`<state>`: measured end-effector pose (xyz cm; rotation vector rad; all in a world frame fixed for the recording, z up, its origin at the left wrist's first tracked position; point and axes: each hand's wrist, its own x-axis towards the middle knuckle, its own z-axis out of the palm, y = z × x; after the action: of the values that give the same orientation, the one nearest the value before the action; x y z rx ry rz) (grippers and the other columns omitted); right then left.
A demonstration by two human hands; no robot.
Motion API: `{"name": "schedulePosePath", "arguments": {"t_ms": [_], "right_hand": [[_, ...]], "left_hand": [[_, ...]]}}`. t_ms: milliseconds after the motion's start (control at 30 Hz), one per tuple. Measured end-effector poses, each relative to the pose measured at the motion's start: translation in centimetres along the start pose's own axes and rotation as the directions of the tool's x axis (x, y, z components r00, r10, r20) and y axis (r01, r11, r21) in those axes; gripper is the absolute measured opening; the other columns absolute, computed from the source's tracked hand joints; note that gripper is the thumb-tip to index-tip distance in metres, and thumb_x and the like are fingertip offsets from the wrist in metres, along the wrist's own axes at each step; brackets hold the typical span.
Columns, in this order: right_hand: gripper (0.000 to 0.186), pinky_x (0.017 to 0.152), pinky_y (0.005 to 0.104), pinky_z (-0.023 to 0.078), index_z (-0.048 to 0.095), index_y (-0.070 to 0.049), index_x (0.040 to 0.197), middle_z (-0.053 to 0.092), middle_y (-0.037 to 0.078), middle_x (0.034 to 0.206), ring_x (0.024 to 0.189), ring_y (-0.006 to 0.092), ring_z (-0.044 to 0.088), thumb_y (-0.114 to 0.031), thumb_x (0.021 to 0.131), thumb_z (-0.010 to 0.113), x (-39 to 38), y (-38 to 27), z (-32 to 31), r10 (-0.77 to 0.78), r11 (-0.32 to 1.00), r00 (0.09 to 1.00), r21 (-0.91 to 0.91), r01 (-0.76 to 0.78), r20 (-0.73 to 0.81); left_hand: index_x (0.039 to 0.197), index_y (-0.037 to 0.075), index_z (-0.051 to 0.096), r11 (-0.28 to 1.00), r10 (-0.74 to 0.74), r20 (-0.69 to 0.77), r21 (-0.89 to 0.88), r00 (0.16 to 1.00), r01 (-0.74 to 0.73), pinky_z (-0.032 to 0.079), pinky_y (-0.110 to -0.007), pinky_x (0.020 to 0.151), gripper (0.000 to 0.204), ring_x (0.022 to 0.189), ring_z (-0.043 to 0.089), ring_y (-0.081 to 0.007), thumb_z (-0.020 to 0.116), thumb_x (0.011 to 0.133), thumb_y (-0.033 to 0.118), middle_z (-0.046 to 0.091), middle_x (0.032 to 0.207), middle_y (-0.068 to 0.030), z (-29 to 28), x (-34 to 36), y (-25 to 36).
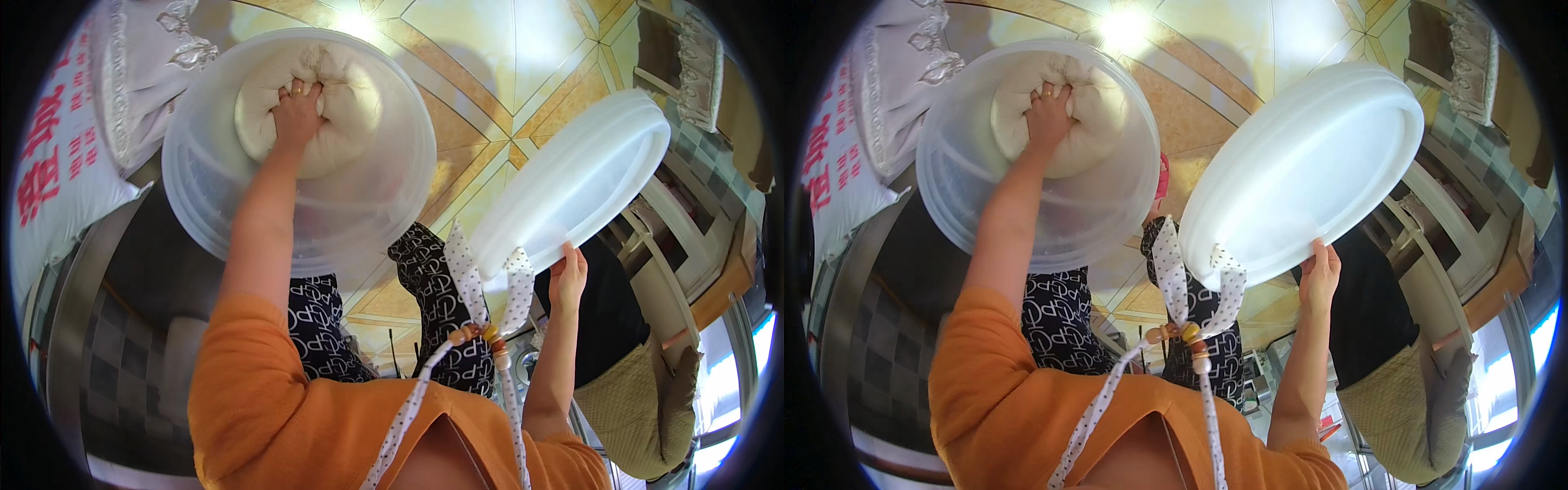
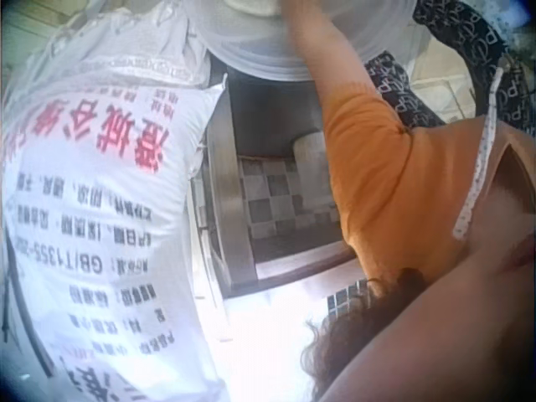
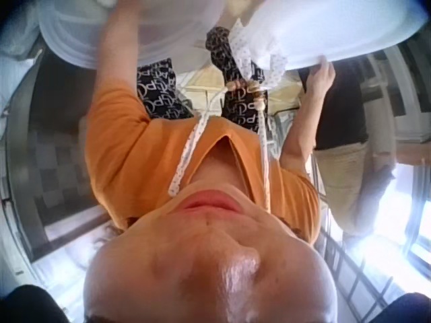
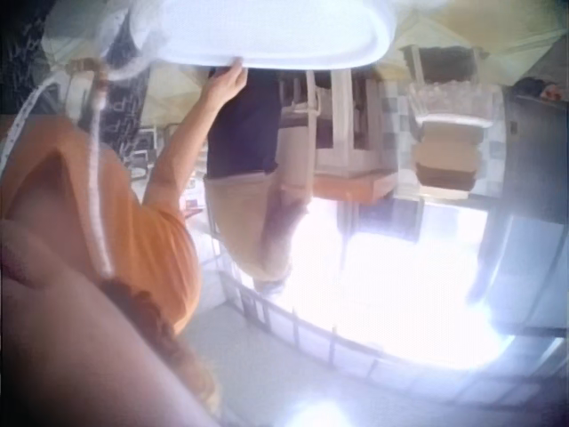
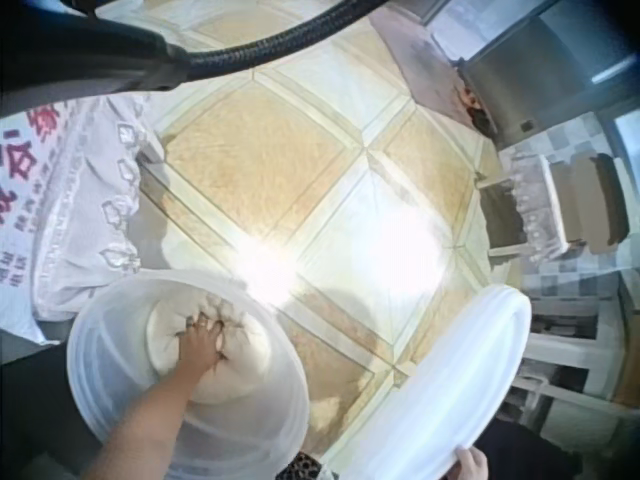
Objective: The person flips round flatbreads on a flat-top griddle using a spatula and tongs. They then transfer the cooked bread to a wire rack and pack several pieces into a plastic bag for a customer.
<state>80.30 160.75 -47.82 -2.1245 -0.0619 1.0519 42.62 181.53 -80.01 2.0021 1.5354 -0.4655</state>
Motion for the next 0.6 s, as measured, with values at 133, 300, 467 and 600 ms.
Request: {"name": "schedulePosePath", "arguments": {"t_ms": [133, 300, 467, 600], "right_hand": [[0.024, 0.073, 0.0258, 0.047, 0.056, 0.004, 0.103, 0.061, 0.007, 0.097, 0.084, 0.0131, 0.058, -0.015, 0.089, 0.051, 1.1, 1.0, 1.4, 0.017, 0.999, 1.000, -0.028, -0.016, 0.019], [0.023, 0.068, 0.0242, 0.046, 0.058, 0.005, 0.098, 0.061, 0.005, 0.086, 0.075, 0.0097, 0.055, -0.016, 0.090, 0.051, -1.4, -0.5, 1.7, -0.002, 0.977, 0.999, -0.213, 0.013, 0.053], [0.020, 0.062, 0.0229, 0.044, 0.058, 0.006, 0.094, 0.060, 0.004, 0.075, 0.065, 0.0069, 0.050, -0.013, 0.088, 0.053, -6.8, -5.9, 4.1, -0.156, 0.810, 0.942, -0.508, 0.295, 0.299], [0.022, 0.059, 0.0318, 0.052, 0.059, 0.002, 0.096, 0.064, 0.019, 0.079, 0.068, 0.0246, 0.066, -0.014, 0.082, 0.058, -9.9, -8.9, 11.2, -0.062, 0.548, 0.789, -0.640, 0.539, 0.611]], "left_hand": [[0.115, 0.025, 0.052, 0.977, -0.070, 0.261, -0.175, 0.963, 0.118, 0.048, -0.048, 0.077, 0.049, 0.123, 0.035, -0.0356, 0.064, 0.071, 0.044, 0.029, 0.141, -0.0093, 5.7, 7.0, -4.1], [0.132, 0.014, 0.039, 1.000, 0.002, 0.238, -0.019, 0.971, 0.002, 0.034, -0.045, 0.098, 0.059, 0.127, 0.030, -0.0351, 0.056, 0.080, 0.036, 0.031, 0.139, -0.0169, 0.1, 1.1, -1.6], [0.141, 0.009, 0.021, -0.433, 0.065, 0.207, -0.875, 0.976, 0.215, 0.019, -0.041, 0.106, 0.081, 0.135, 0.017, -0.0234, 0.044, 0.081, 0.059, 0.022, 0.145, -0.0103, -17.3, -22.2, 2.4], [0.125, -0.005, 0.039, -0.180, -0.205, 0.452, -0.889, 0.868, 0.420, 0.038, -0.034, 0.094, 0.053, 0.111, 0.048, -0.0224, 0.057, 0.076, 0.004, 0.050, 0.120, -0.0129, -18.8, -36.9, 1.0]]}}
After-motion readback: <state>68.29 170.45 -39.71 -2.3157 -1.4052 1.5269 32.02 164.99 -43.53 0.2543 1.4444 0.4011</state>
